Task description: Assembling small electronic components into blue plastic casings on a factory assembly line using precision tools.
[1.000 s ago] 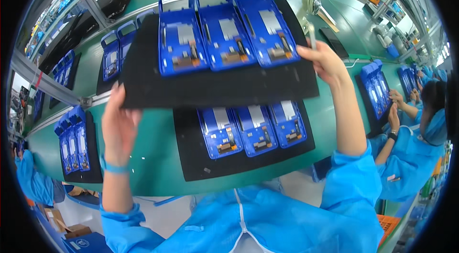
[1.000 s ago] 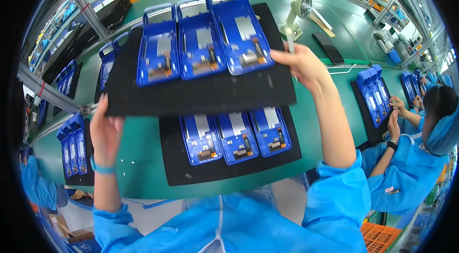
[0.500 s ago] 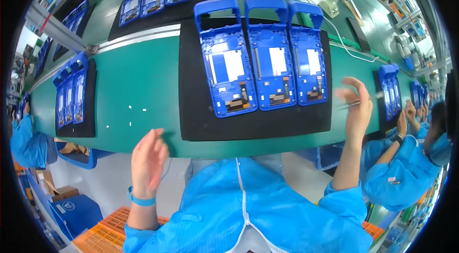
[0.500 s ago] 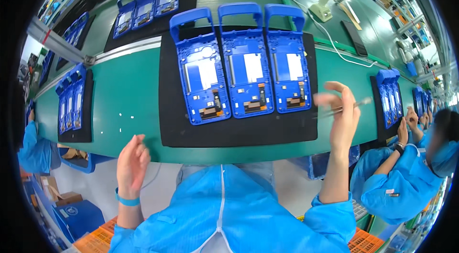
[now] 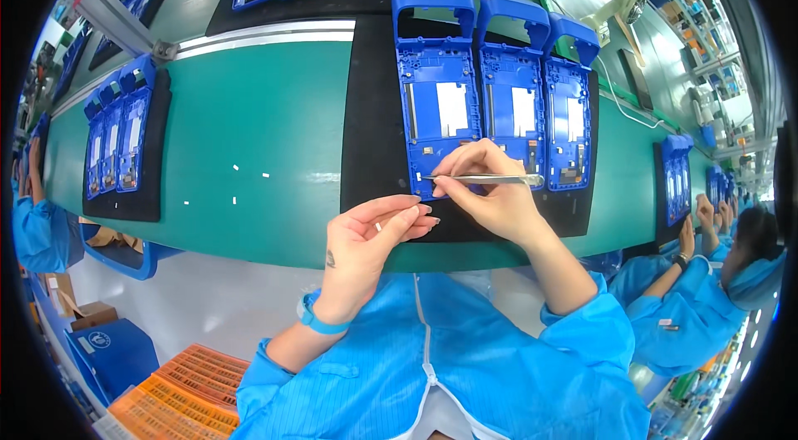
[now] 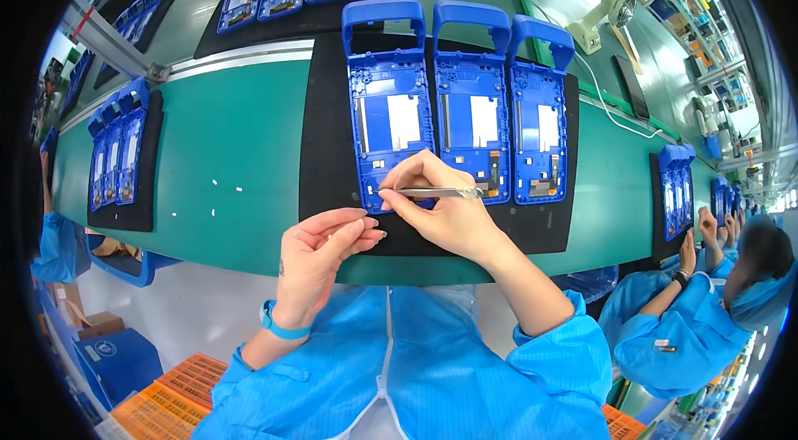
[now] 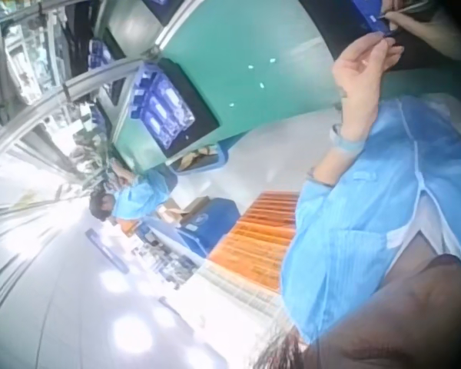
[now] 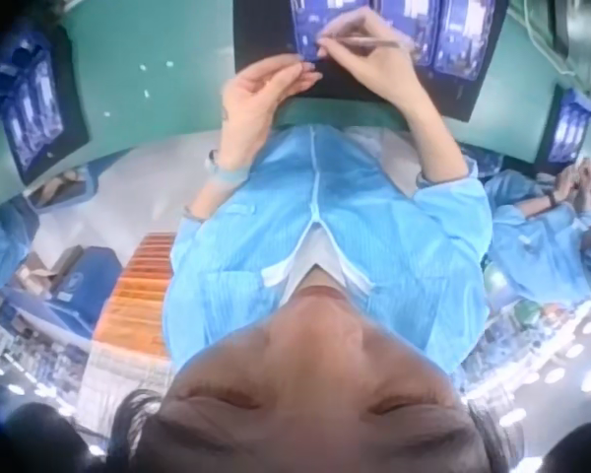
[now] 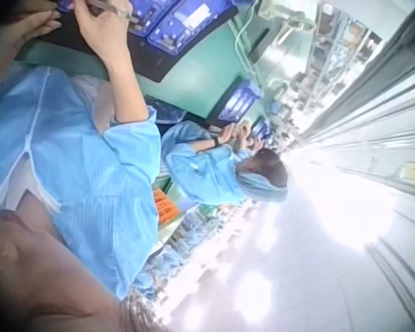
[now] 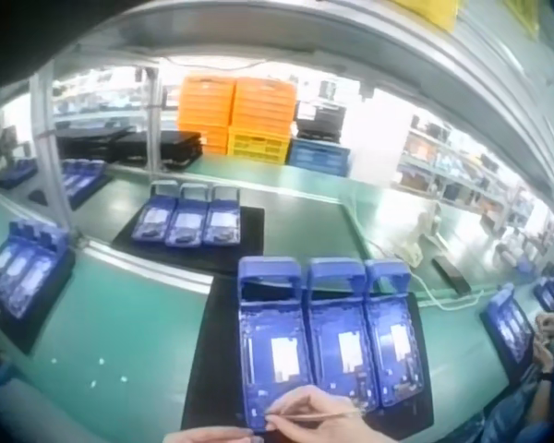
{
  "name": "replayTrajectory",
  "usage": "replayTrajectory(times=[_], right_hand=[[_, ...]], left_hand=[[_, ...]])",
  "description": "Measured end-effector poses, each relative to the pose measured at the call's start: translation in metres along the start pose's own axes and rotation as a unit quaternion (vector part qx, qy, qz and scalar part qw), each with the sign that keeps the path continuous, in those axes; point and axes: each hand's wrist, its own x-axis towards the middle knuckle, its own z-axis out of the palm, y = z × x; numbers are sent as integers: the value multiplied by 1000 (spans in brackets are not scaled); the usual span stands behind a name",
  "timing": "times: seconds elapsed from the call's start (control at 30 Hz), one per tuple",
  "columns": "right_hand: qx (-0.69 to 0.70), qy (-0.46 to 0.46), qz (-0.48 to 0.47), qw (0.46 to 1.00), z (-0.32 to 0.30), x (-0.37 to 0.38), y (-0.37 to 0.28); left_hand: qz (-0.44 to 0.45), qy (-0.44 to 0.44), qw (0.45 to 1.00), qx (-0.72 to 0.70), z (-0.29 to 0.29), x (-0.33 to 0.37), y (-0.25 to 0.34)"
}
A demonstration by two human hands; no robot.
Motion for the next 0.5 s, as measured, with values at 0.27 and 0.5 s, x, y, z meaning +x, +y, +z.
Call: replayTrajectory(times=[0.27, 0.5], right_hand=[[-7, 30, 6, 999, 3, 3, -3], [0, 9, 35, 999, -1, 3, -4]], left_hand=[[1, -7, 1000, 3, 0, 3, 0], [8, -10, 1000, 12, 0, 5, -2]])
